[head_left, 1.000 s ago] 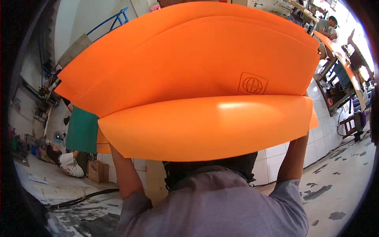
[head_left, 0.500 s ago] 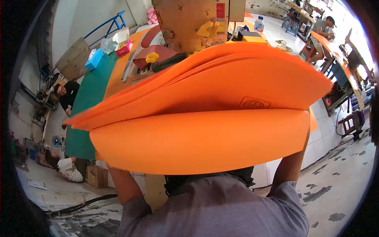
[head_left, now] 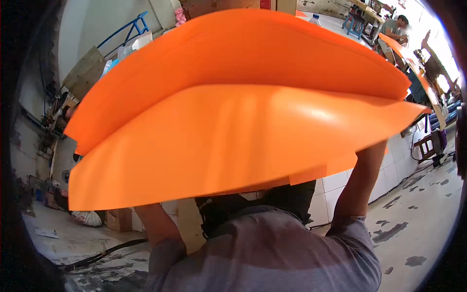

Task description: The person flips through a stack of stamped plastic folders, unfolds them, aligns the sheets, and presses down on the plastic pockets and edges by hand on a table.

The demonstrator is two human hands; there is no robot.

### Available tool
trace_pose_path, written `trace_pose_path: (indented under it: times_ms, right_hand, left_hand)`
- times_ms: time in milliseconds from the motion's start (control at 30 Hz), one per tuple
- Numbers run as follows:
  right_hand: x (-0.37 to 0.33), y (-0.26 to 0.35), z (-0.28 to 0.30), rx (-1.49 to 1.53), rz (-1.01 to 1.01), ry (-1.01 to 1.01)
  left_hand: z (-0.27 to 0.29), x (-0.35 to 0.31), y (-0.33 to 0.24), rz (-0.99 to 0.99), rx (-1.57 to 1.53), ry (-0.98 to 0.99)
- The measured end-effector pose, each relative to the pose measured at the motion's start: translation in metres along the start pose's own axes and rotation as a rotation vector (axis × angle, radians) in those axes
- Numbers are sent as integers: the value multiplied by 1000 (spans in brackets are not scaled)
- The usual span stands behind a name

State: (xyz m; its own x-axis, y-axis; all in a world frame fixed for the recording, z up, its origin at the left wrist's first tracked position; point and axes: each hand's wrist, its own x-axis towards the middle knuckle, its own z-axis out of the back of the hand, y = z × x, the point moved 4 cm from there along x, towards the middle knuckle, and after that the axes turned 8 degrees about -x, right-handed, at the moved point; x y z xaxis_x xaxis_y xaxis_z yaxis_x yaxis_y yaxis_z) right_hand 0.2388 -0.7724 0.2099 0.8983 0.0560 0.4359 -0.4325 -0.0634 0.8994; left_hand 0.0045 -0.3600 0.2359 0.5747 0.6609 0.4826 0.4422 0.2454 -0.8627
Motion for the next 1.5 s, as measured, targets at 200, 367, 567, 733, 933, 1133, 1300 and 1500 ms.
trace_pose_path:
  times_ms: [200, 367, 567, 733, 933, 1133, 1300, 1500]
  right_hand:
    - [-12, 46, -30, -38, 14, -138]
    - [-15, 19, -18, -11, -48, -18]
    - [-6, 10, -5, 16, -96, 62]
    - [4, 7, -1, -8, -73, 85]
    - [11, 3, 3, 205, -66, 26]
    - [11, -1, 10, -55, 16, 38]
    - [14, -2, 9, 173, -84, 275]
    - [16, 6, -6, -42, 56, 5]
  left_hand:
    - [60, -38, 29, -14, -441, -393]
    - [29, -39, 10, 17, -202, -359]
    - [22, -27, -6, -27, -138, -174]
    - [22, -13, -10, -35, -155, -201]
    - [28, -7, -7, -58, -63, -160]
    - [38, -4, 0, -83, -118, -180]
    - [39, -9, 5, -115, -56, -115]
    - [36, -15, 6, -145, 43, -150]
